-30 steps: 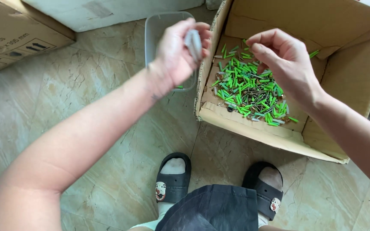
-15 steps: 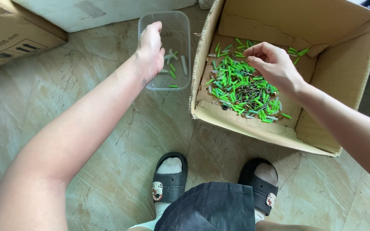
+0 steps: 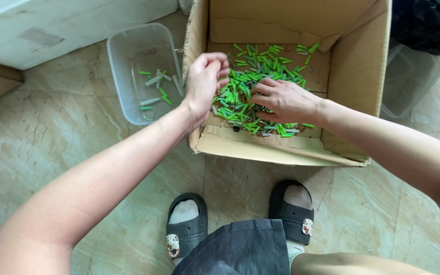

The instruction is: Sorting various wall anchors and hardware into different containers.

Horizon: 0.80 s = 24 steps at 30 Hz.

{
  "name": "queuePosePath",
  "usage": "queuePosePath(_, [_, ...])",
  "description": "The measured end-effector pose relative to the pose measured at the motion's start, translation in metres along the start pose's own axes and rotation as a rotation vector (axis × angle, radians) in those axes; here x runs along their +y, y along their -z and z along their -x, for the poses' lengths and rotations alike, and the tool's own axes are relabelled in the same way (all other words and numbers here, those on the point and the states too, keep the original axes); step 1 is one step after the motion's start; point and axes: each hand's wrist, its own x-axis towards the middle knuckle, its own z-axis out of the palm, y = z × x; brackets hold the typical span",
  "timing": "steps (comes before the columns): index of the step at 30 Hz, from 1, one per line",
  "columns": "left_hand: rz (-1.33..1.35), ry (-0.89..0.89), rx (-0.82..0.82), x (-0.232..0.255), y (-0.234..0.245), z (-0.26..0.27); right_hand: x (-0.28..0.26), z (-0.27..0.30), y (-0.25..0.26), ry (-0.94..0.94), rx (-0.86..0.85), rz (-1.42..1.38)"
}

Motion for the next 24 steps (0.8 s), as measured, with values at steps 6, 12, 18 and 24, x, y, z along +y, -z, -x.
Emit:
queuePosePath(6, [-0.189,0.235,0.151,-0.035,0.008,0.004,0.05,0.026,0.005,-0.29,0.165,-0.051])
queuePosePath(12, [-0.216,0.296,0.143,-0.038,0.008,0.003,0.15,0.045,-0.036,-0.735,0.446,-0.035])
queuePosePath(18, [-0.217,0.3,0.13,-0.043,0.011,0.0,0.156,0.04,-0.043,-0.886,0.213,-0.112])
queuePosePath(24, [-0.225,0.311,0.137,-0.045,0.011,-0.001,0.118,0.027,-0.015,-0.885,-0.14,-0.167])
